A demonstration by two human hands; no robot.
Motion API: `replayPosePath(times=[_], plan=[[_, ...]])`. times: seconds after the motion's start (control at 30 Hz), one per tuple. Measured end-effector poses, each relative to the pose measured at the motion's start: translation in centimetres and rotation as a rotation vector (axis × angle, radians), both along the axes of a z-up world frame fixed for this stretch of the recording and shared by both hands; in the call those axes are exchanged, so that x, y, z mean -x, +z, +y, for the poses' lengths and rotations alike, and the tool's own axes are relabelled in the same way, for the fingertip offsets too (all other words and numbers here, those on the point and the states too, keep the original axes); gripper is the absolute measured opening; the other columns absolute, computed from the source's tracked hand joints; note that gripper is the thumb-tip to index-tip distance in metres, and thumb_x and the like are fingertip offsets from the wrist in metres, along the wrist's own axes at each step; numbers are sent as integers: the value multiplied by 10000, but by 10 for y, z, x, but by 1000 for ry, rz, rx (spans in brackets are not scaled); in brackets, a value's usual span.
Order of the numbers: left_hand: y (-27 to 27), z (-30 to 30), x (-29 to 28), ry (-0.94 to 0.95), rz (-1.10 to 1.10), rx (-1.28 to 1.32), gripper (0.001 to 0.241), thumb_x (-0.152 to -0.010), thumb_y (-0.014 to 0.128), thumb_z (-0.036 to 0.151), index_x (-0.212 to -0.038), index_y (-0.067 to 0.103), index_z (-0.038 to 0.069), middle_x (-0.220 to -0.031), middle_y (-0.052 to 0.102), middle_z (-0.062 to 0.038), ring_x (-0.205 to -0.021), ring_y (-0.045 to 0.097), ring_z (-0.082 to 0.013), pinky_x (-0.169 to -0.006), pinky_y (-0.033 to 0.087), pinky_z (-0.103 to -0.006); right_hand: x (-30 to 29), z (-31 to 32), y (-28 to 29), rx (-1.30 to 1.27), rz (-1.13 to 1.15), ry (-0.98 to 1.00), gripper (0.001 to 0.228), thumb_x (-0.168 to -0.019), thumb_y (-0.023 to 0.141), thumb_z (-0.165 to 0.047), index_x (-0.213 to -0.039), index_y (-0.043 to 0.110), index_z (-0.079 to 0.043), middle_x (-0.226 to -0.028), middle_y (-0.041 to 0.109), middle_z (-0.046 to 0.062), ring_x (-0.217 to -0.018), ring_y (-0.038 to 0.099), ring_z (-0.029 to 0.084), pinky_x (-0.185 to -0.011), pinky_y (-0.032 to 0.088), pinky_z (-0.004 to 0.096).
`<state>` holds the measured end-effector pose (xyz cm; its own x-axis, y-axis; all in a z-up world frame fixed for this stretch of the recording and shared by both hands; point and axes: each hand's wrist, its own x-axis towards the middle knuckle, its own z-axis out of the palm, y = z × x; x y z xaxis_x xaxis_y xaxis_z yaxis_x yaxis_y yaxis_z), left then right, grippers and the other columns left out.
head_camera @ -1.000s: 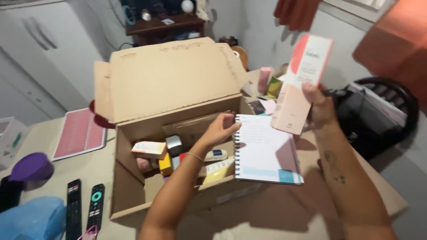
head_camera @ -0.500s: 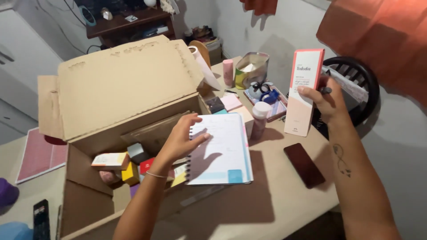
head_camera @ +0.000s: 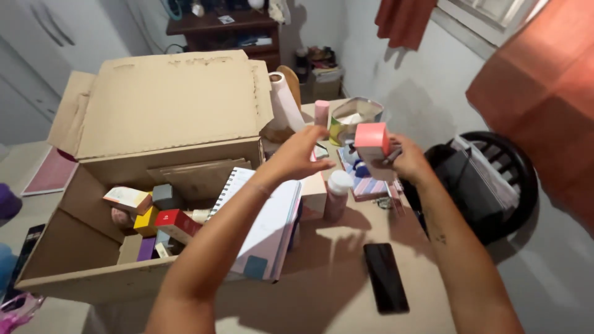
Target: The person unpacks various cosmetic and skincare items from a cardboard box, including boxes and jars. They handle each item, read the labels, and write down information in a notebook using a pen. The items are then placed on the table or back into the box.
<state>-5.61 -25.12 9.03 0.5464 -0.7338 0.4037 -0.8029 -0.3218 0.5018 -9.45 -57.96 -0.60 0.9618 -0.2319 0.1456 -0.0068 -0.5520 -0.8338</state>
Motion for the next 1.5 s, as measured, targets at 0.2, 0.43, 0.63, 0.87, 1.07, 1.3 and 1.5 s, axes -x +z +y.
replayPosePath(times=[0.2,0.43,0.63,0.87,1.07,1.3,1.5], plan=[[-34,-84,-50,32,-16,-120,1312,-504,1012,423,-1573,290,184,-1535,383,-257,-1281,555,-529,-1111,474,-586,-28,20,-2,-146,-69,270,786,-613,889,33,-1346,626,-72,-1198,685,231,-1039,680,354,-895,575,417],[-77,-119,-117,140,-16,-308,817,-482,868,403,-1208,568,177,-1160,668,-110,-1104,703,-341,-1006,561,-440,-86,19,-65,-151,-11,316,825,-573,940,37,-1318,658,-178,-1203,707,141,-1043,691,352,-790,609,396],[-127,-135,-171,210,17,-339,706,-506,868,374,-1091,586,97,-1092,710,-163,-1062,711,-385,-996,558,-486,-74,2,-112,118,-322,73,461,-869,821,-438,-1270,704,-244,-1099,741,30,-1094,689,232,-989,520,396],[-173,-145,-203,316,140,-538,794,-503,918,303,-1167,541,86,-1206,679,-177,-1171,668,-380,-1005,563,-505,-3,46,-61,142,-439,450,759,-528,1012,-473,-1140,755,-106,-1080,750,120,-1026,721,330,-924,570,402],[-191,-145,-201,369,242,-646,849,-535,959,245,-1252,530,93,-1298,643,-183,-1199,652,-407,-990,565,-541,-13,56,-84,396,-293,520,821,-620,933,-396,-1333,624,-131,-1191,662,166,-1064,694,423,-907,591,508],[-160,-136,-180,450,126,-651,965,-478,944,442,-1309,564,133,-1428,510,-139,-1187,612,-518,-964,531,-659,-37,49,-105,455,-368,516,746,-605,860,-406,-1250,658,-89,-1162,684,197,-1055,701,437,-882,587,507],[-85,-111,-156,493,85,-681,843,-673,867,512,-1349,558,115,-1443,467,-130,-1248,584,-477,-994,530,-585,-97,35,-149,533,-464,435,466,-639,853,-400,-1019,683,-191,-1081,667,20,-994,724,314,-842,598,392]])
